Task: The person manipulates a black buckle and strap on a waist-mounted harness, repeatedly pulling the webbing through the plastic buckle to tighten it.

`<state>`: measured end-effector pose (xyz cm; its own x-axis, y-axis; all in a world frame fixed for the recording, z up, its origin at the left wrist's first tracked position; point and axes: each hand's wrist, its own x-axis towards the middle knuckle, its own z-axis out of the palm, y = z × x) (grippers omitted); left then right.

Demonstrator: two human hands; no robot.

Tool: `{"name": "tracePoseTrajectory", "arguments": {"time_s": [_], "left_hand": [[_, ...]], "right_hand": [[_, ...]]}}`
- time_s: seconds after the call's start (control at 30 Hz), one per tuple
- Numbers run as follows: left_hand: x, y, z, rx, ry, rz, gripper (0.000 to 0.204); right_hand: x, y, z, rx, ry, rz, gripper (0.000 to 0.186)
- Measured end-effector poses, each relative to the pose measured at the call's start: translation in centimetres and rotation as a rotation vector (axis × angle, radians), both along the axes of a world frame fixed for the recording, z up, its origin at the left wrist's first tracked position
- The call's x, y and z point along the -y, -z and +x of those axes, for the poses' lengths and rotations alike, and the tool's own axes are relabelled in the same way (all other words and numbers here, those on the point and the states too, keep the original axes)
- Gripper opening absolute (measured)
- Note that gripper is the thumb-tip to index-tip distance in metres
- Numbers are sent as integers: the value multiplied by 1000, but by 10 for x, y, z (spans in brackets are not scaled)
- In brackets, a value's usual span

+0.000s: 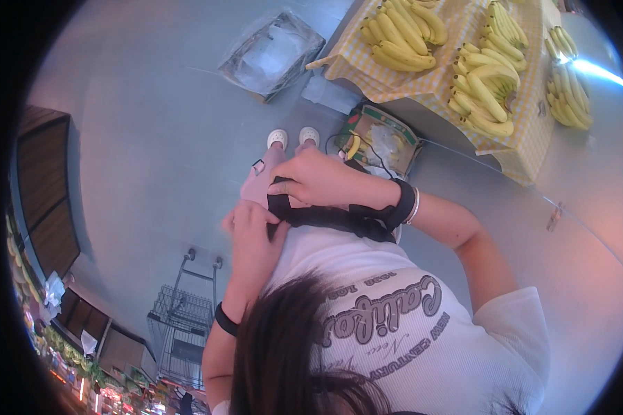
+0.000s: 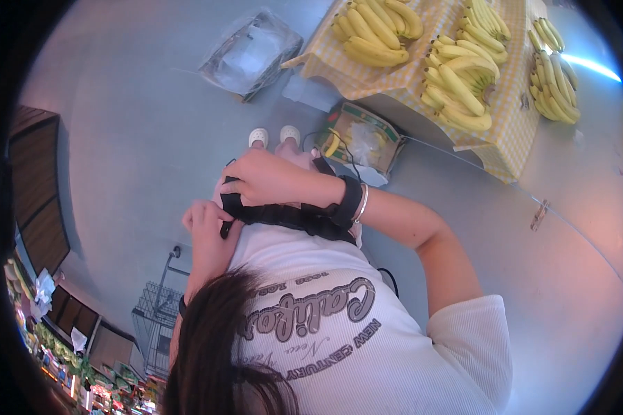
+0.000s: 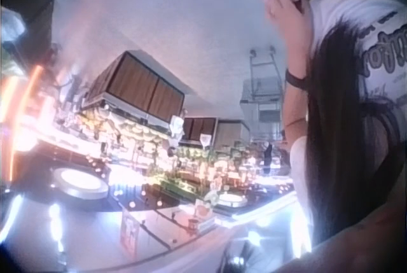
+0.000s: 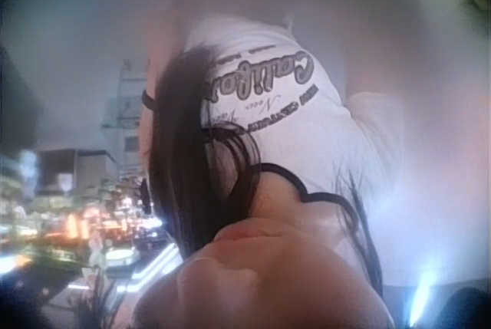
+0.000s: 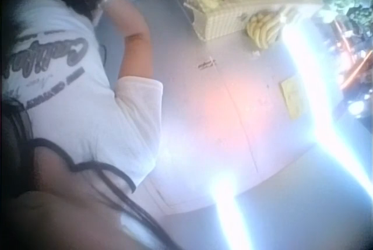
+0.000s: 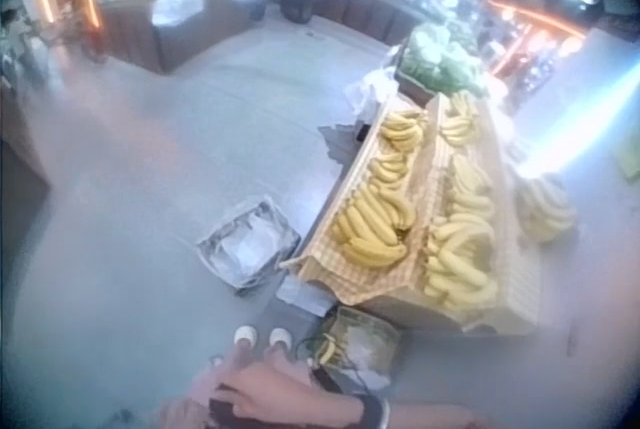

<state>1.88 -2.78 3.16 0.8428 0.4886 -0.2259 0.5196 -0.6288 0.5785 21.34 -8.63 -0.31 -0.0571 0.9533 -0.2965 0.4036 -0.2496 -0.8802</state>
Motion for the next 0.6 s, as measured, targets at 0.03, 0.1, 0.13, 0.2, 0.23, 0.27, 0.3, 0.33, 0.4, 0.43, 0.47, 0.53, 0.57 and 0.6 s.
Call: {"name": "tracePoseTrajectory", "arguments": {"time_s": [0.03, 0.1, 0.13, 0.2, 0.23, 0.27, 0.3, 0.33, 0.4, 0.43, 0.47, 0.53, 0.57, 0.6], "left_hand": [[2, 8, -2, -3, -5, -1, 31], [4, 28, -3, -23, -410, -597, 30], [7, 33, -2, -21, -416, -597, 30], [14, 39, 4, 299, -570, -864, 26], [12, 39, 5, 301, -571, -867, 26], [7, 39, 6, 193, -425, -824, 27], [3, 37, 7, 87, -277, -774, 29], [3, 36, 9, 90, -277, -772, 29], [5, 34, 14, 126, -290, -688, 32], [7, 34, 16, 126, -288, -687, 32], [9, 34, 17, 153, -340, -680, 31], [11, 34, 16, 175, -380, -675, 30], [11, 34, 14, 142, -360, -644, 28], [12, 36, 12, 110, -343, -614, 25]], "right_hand": [[0, -3, 0, -3, -5, -1, 20], [-2, -14, 3, -24, -15, -24, 21], [-2, -14, 1, -24, -22, -23, 21], [-3, -16, -4, 61, -42, 3, 21], [-4, -15, -4, 63, -44, 1, 21], [-4, -14, -3, 23, -65, -10, 21], [-6, -15, -1, -16, -84, -18, 21], [-6, -18, 0, -14, -85, -15, 21], [-1, -29, 2, 91, -86, -62, 21], [4, -30, 3, 91, -85, -60, 21], [10, -28, 5, 59, -31, -24, 22], [23, -23, 9, 27, 34, 11, 24], [28, -16, 12, -95, 30, -67, 29], [30, -14, 14, -216, 22, -144, 35]]}}
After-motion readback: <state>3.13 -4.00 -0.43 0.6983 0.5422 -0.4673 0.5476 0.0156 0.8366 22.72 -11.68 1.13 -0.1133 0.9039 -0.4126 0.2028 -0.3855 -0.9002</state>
